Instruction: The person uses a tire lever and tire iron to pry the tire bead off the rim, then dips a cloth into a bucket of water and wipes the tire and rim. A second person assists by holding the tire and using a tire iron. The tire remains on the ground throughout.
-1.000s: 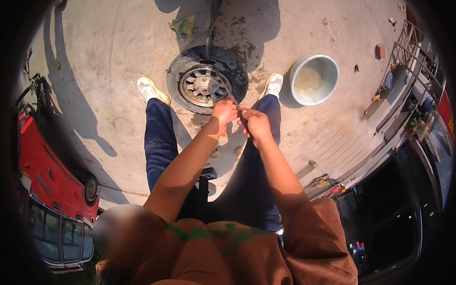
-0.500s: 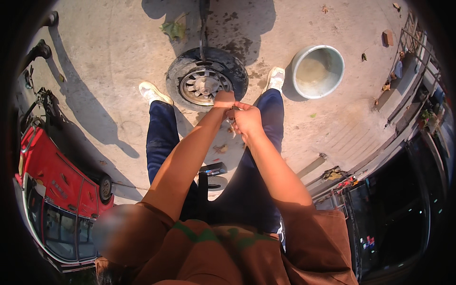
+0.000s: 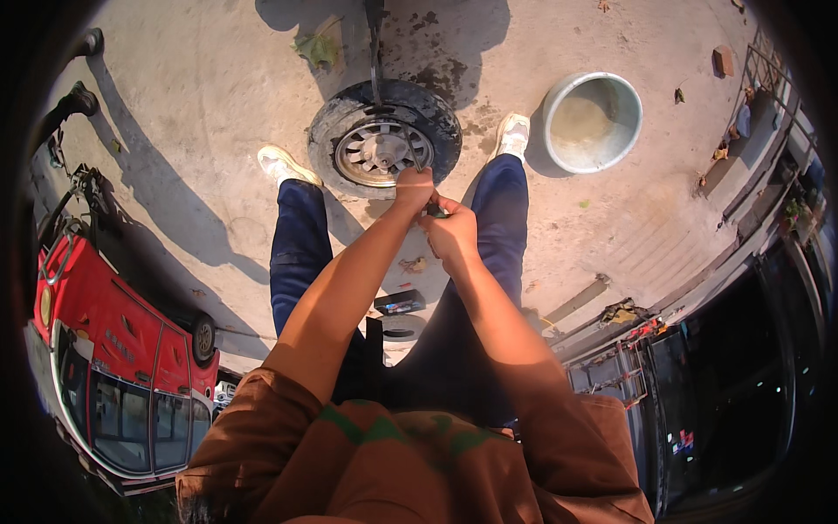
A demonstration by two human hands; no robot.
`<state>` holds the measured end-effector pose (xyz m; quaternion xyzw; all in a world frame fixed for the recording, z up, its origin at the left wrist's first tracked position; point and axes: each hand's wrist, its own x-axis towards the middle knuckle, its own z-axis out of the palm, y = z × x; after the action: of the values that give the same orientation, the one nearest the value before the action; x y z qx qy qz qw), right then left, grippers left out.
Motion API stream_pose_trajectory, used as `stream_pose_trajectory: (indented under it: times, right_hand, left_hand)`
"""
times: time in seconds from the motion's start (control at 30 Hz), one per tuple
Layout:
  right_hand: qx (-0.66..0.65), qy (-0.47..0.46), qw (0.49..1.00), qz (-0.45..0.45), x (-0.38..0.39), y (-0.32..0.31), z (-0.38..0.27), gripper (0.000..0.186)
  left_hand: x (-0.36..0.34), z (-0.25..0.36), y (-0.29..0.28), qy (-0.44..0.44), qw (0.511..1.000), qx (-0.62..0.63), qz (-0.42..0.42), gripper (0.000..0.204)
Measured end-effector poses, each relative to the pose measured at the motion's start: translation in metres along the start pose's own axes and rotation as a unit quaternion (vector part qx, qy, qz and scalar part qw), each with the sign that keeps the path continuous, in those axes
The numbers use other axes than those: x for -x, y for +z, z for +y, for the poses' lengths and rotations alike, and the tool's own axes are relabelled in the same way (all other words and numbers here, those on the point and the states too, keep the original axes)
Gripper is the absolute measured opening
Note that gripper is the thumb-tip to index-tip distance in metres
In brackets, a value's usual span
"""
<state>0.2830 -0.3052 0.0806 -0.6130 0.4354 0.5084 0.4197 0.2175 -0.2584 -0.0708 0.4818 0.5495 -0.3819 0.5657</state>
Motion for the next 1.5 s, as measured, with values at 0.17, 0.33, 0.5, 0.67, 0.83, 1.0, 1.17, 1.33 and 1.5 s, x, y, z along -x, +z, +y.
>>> stream_pose_trajectory:
  times: [0.17,0.33,0.5,0.67,0.83,1.0,1.17,1.33,1.5]
  right_hand:
    - [0.052,-0.003,0.999,0.004,-0.003,-0.006,0.0,0.045]
    - [-0.003,0.054,0.996,-0.074,-0.008,-0.033,-0.014,0.049]
    - [-0.161,0.099,0.978,-0.092,-0.005,-0.043,-0.008,0.042]
    - [-0.179,0.073,0.975,-0.108,0.009,-0.041,0.006,0.043]
    - [-0.065,0.027,0.996,-0.059,0.018,-0.039,0.007,0.049]
    - [0.091,-0.048,0.994,-0.036,0.014,-0.028,-0.002,0.052]
    - [0.072,-0.014,0.994,-0.075,0.003,-0.02,-0.019,0.045]
    - [0.044,0.025,0.997,-0.062,0.003,-0.005,-0.026,0.041]
    - [0.049,0.014,0.998,-0.023,0.002,0.026,-0.02,0.044]
  left_hand:
    - [-0.009,0.002,0.003,0.068,0.989,-0.118,0.053,0.042]
    - [0.001,0.009,0.004,-0.041,0.997,0.057,-0.043,0.05]
    - [0.022,0.009,-0.07,-0.087,0.903,0.366,-0.209,0.084]
    - [0.034,0.002,-0.13,-0.018,0.792,0.546,-0.271,0.099]
    - [0.047,-0.006,-0.126,-0.036,0.828,0.529,-0.182,0.091]
    - [0.075,-0.035,-0.119,-0.078,0.862,0.472,-0.166,0.078]
    - [0.093,-0.059,-0.118,-0.104,0.869,0.451,-0.177,0.067]
    - [0.092,-0.079,-0.119,-0.097,0.861,0.464,-0.181,0.064]
    - [0.089,-0.084,-0.114,-0.077,0.844,0.49,-0.201,0.061]
